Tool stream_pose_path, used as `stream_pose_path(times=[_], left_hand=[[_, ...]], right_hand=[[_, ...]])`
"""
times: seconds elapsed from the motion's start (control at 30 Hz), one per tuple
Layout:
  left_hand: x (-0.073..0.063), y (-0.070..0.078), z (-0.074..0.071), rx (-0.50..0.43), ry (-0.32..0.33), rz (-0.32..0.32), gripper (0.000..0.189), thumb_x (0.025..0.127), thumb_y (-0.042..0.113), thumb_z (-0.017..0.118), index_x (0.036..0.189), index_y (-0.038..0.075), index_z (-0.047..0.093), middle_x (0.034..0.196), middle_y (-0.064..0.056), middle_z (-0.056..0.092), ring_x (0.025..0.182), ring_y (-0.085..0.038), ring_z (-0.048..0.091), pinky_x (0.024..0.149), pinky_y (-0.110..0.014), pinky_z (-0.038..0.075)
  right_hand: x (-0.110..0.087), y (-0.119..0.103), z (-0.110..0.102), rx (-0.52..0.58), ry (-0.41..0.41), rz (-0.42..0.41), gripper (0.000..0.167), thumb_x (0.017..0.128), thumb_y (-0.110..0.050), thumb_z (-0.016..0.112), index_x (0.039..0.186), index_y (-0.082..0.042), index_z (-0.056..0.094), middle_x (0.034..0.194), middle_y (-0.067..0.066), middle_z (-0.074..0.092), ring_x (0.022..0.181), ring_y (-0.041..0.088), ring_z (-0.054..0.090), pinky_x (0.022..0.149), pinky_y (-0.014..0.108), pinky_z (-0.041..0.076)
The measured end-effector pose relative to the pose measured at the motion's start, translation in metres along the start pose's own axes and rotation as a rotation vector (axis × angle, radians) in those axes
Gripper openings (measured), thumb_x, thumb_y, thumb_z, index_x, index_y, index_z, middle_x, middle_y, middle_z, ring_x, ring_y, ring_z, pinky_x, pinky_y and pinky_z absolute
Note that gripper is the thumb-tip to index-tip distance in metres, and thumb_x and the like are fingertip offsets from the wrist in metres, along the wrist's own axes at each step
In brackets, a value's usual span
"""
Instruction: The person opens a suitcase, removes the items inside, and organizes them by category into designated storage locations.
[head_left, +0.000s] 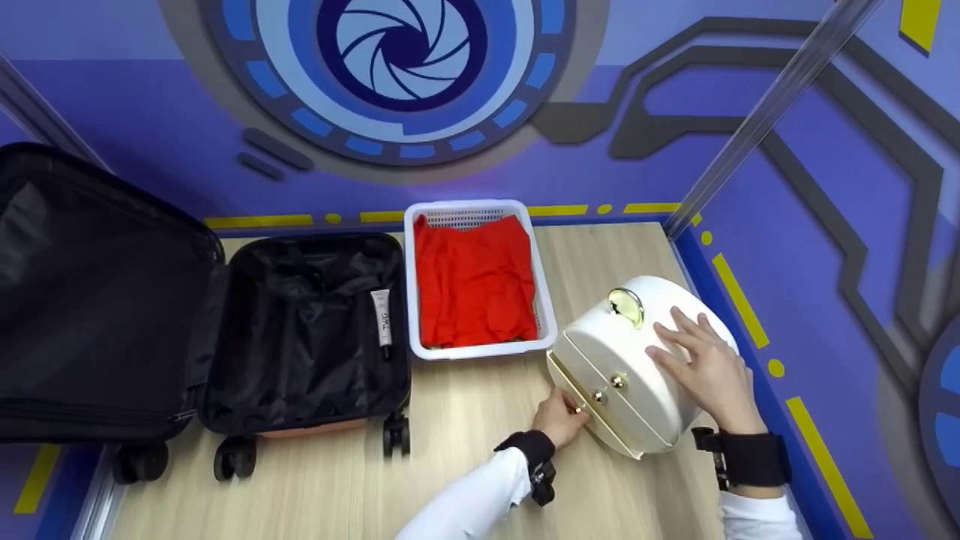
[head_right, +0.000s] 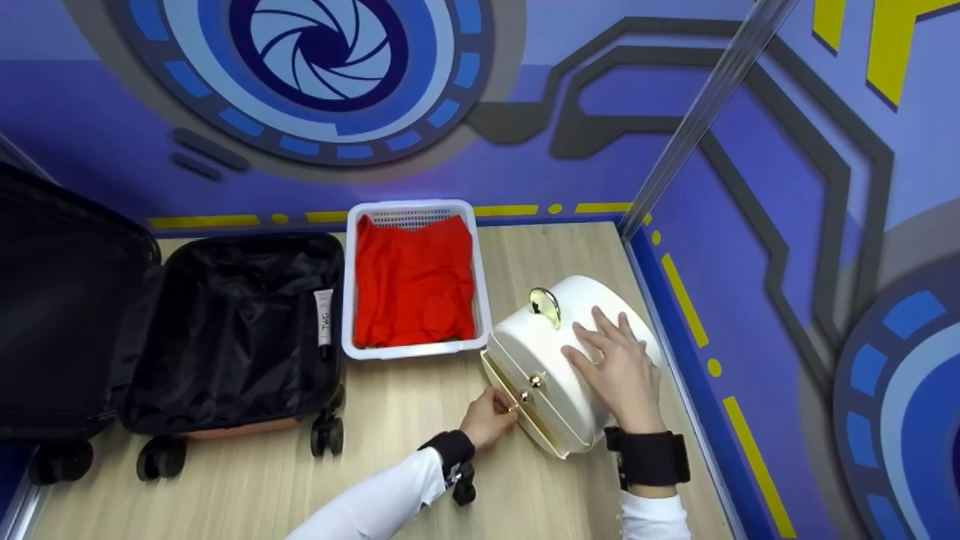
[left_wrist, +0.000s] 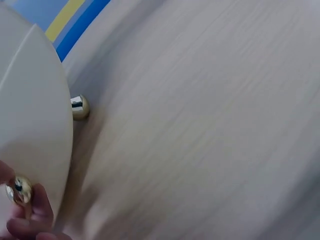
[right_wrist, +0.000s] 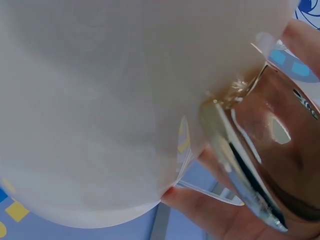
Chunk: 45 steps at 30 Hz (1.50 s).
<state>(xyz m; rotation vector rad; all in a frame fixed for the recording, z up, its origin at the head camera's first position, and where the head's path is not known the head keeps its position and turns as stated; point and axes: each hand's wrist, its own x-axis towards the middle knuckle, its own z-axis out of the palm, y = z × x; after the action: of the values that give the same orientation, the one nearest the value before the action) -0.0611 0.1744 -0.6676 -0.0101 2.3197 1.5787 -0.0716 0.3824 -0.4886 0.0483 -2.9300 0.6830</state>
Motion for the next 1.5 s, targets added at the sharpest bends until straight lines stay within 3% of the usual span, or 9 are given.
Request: stream_pose_path(times=[0.13,0.23,0.33,0.57,0.93,1.13,1.5], left_hand=[[-0.003,0.001,0.001,-0.071,0.042,-0.041,0.02,0.084,0.017,0.075,0.09,0.007,0.059,0.074,0.007,0.052,0.067,-0.007,0.048,0.062,-0.021,0.041],[0.0,-0.006,0.003,-0.166,0.029,-0.099,0.018,0.083,0.015,0.075,0.088,0.007,0.06,0.068,0.007,0.051,0.058,-0.005,0.048,0.054,-0.018,0.04],[0.0,-0.008,-0.002,-0.179,0.002,-0.119,0.017,0.081,0.014,0.076,0.084,0.008,0.061,0.064,0.007,0.051,0.054,-0.005,0.049,0.05,-0.018,0.039],[-0.012,-0.016,-0.019,-0.119,0.02,-0.094,0.018,0.075,0.015,0.082,0.073,0.012,0.065,0.064,0.009,0.057,0.06,-0.005,0.052,0.057,-0.019,0.044],[-0.03,-0.042,-0.056,-0.061,-0.028,0.028,0.02,0.073,0.012,0.085,0.08,0.003,0.069,0.074,0.005,0.062,0.069,-0.005,0.051,0.065,-0.021,0.045],[-0.043,-0.057,-0.075,-0.031,-0.056,0.031,0.018,0.071,0.01,0.082,0.081,0.004,0.069,0.078,0.0,0.066,0.071,-0.004,0.052,0.068,-0.021,0.046],[-0.052,-0.07,-0.079,-0.092,-0.073,0.042,0.018,0.077,0.012,0.081,0.089,0.002,0.072,0.089,-0.004,0.073,0.078,-0.004,0.058,0.073,-0.021,0.05]], right_hand=[[0.0,0.0,0.001,0.002,-0.006,-0.001,0.051,0.094,-0.047,0.077,0.134,-0.015,0.074,0.159,0.011,0.053,0.151,0.05,0.039,0.098,0.077,0.044],[0.0,0.0,0.001,0.003,-0.006,-0.004,0.05,0.094,-0.046,0.077,0.133,-0.015,0.074,0.158,0.011,0.054,0.151,0.05,0.039,0.098,0.077,0.044],[0.0,-0.001,0.001,0.005,0.0,-0.001,0.05,0.094,-0.047,0.077,0.133,-0.015,0.075,0.158,0.011,0.054,0.151,0.049,0.04,0.098,0.075,0.045],[0.0,-0.001,-0.002,0.013,-0.005,0.003,0.051,0.094,-0.047,0.077,0.132,-0.014,0.075,0.158,0.012,0.054,0.15,0.051,0.04,0.099,0.075,0.045],[0.0,-0.001,-0.001,0.017,-0.011,0.009,0.051,0.094,-0.047,0.077,0.132,-0.014,0.074,0.159,0.012,0.053,0.151,0.05,0.039,0.103,0.078,0.04],[-0.001,0.0,-0.004,0.017,-0.015,0.014,0.052,0.094,-0.048,0.076,0.133,-0.014,0.074,0.16,0.011,0.052,0.151,0.051,0.038,0.099,0.077,0.042],[0.001,0.0,-0.001,0.013,-0.002,0.0,0.054,0.094,-0.049,0.077,0.133,-0.012,0.074,0.158,0.014,0.053,0.149,0.052,0.04,0.095,0.075,0.046]])
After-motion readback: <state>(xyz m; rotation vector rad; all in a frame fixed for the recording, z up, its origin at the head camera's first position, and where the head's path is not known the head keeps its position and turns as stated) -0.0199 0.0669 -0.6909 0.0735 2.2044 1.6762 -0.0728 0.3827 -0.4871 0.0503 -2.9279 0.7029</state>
